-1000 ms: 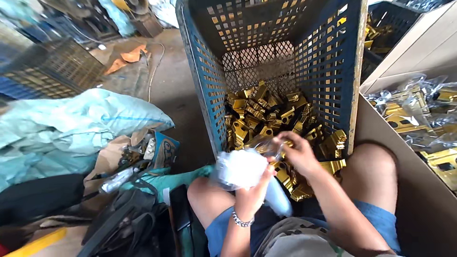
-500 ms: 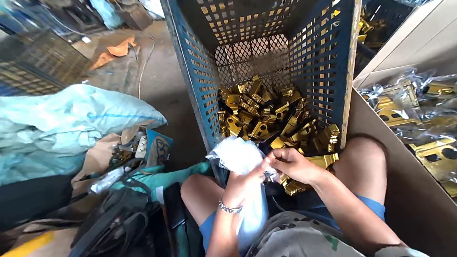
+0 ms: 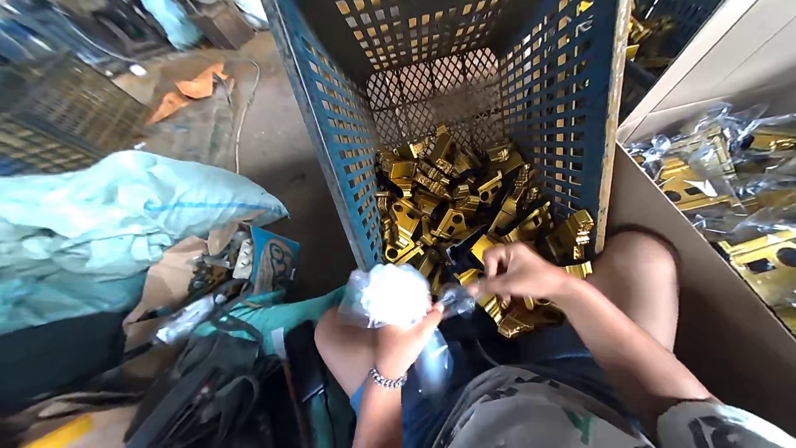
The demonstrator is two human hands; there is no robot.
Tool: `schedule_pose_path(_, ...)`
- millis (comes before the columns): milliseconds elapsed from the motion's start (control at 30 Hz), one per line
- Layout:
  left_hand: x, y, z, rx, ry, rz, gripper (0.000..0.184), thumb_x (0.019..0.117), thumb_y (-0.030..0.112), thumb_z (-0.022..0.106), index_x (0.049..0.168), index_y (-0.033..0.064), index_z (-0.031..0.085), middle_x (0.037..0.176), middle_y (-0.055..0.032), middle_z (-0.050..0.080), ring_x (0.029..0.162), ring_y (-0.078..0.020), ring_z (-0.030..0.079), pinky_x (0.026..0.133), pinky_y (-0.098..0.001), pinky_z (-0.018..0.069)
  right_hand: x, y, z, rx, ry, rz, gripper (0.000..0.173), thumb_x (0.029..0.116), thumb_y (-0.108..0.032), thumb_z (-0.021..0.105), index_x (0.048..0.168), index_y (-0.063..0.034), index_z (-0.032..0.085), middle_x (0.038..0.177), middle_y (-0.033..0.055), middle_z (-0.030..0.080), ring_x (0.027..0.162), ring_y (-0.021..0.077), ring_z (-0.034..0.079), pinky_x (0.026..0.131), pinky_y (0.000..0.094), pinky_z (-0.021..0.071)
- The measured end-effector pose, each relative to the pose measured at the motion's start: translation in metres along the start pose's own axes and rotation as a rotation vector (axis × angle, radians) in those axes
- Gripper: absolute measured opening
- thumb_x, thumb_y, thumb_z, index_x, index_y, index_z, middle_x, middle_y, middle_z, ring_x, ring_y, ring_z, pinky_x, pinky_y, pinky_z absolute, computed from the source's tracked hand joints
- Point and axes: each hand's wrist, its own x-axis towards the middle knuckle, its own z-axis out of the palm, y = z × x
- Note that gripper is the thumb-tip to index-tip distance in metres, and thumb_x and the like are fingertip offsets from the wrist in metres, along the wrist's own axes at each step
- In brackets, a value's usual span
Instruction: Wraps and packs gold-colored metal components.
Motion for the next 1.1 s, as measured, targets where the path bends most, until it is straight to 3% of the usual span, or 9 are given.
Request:
schedule_pose_path(67,0.007,-0.006,-0.005,0.063,0.137,0.036,0.028,0.0695,-0.004,0.074,0.095,-0.0008,0.063,0.082,0.0039,0.068,0.079,-0.0029,0.067,0.076,-0.022,0.0576,0.026,0.014,-0.024,-0.423,0.001,0.139,0.038,0.0862,-0.018,0.082,0.115,0.0027,0.068,0.111,0.0164,0.07,0.101,0.0275,0.067,0.091,0.0456,0.0548)
schedule_pose_path(167,0.017,-0.003,-0.001,-0.072,0.202,0.111,0.032,0.0777,-0.006,0.07,0.108,-0.0082,0.06,0.095,-0.0052,0.075,0.089,-0.0102,0.072,0.082,-0.0263,0.0596,0.062,0.051,-0.021,-0.859,-0.241,0.357,0.074,0.087,-0.011,0.079,0.154,-0.0111,0.047,0.165,0.014,0.032,0.149,0.0492,0.025,0.111,0.079,0.0182)
schedule_pose_path(400,0.023,0.004,0.004,-0.072,0.279,0.17,0.035,0.0802,0.0,0.076,0.11,-0.0093,0.06,0.094,-0.0035,0.073,0.092,-0.0074,0.071,0.088,-0.0259,0.059,0.016,0.054,-0.018,-0.432,0.326,-0.001,0.049,0.0761,-0.032,0.085,0.113,-0.002,0.074,0.142,0.0206,0.055,0.138,0.0444,0.042,0.108,0.0712,0.0285)
schedule_pose_path(467,0.024,0.001,0.008,-0.058,0.3,0.148,0.043,0.0788,0.002,0.079,0.113,-0.011,0.057,0.096,-0.0038,0.072,0.093,-0.0056,0.07,0.089,-0.0243,0.0588,0.004,0.035,-0.019,0.099,0.595,0.015,0.049,0.0798,-0.02,0.077,0.122,-0.0001,0.063,0.136,0.0093,0.062,0.121,0.0188,0.06,0.099,0.0407,0.0531)
schedule_pose_path(567,0.026,0.002,0.019,-0.015,0.313,0.154,0.052,0.0765,0.003,0.082,0.118,-0.013,0.056,0.1,-0.0052,0.071,0.095,-0.0042,0.069,0.091,-0.0225,0.0578,-0.004,0.0,-0.029,0.703,0.653,-0.061,0.042,0.0942,-0.015,0.051,0.136,-0.0142,0.046,0.128,0.0103,0.068,0.095,0.0259,0.074,0.076,0.0436,0.0645)
schedule_pose_path(700,0.027,0.014,0.03,-0.093,0.286,0.083,0.053,0.0748,0.001,0.081,0.119,-0.0114,0.055,0.1,-0.0063,0.07,0.095,-0.0056,0.069,0.09,-0.0234,0.0579,-0.018,-0.019,-0.023,0.31,0.075,-0.109,0.062,0.0893,-0.017,0.075,0.142,-0.0099,0.044,0.119,0.0085,0.069,0.087,0.0185,0.074,0.072,0.0345,0.0658)
schedule_pose_path(800,0.022,0.028,0.041,-0.246,0.217,-0.038,0.05,0.0771,-0.004,0.079,0.12,-0.0097,0.054,0.1,-0.0082,0.07,0.094,-0.0088,0.069,0.088,-0.0261,0.059,-0.007,-0.009,0.017,-0.044,0.128,-0.065,0.057,0.0904,-0.024,0.074,0.134,0.0036,0.05,0.113,0.0113,0.069,0.101,0.0083,0.069,0.09,0.0262,0.0576)
schedule_pose_path(967,0.019,0.035,0.037,-0.285,0.195,-0.061,0.042,0.0798,-0.009,0.075,0.116,-0.0077,0.055,0.096,-0.0061,0.071,0.09,-0.0083,0.07,0.084,-0.0264,0.0599,0.002,0.014,0.066,-0.564,0.182,-0.225,0.04,0.0984,-0.022,0.064,0.124,0.0087,0.058,0.118,0.0277,0.067,0.087,0.0395,0.073,0.075,0.0531,0.0608)
schedule_pose_path(1100,0.018,0.004,0.032,0.218,0.109,0.18,0.052,0.0772,0.011,0.084,0.115,-0.0162,0.061,0.102,-0.0149,0.073,0.097,-0.0076,0.07,0.091,-0.0246,0.0571,0.031,0.006,0.054,-0.295,-0.025,0.158,0.075,0.0931,-0.015,0.067,0.153,0.0057,0.027,0.149,0.0268,0.047,0.131,0.0355,0.056,0.109,0.0474,0.0463)
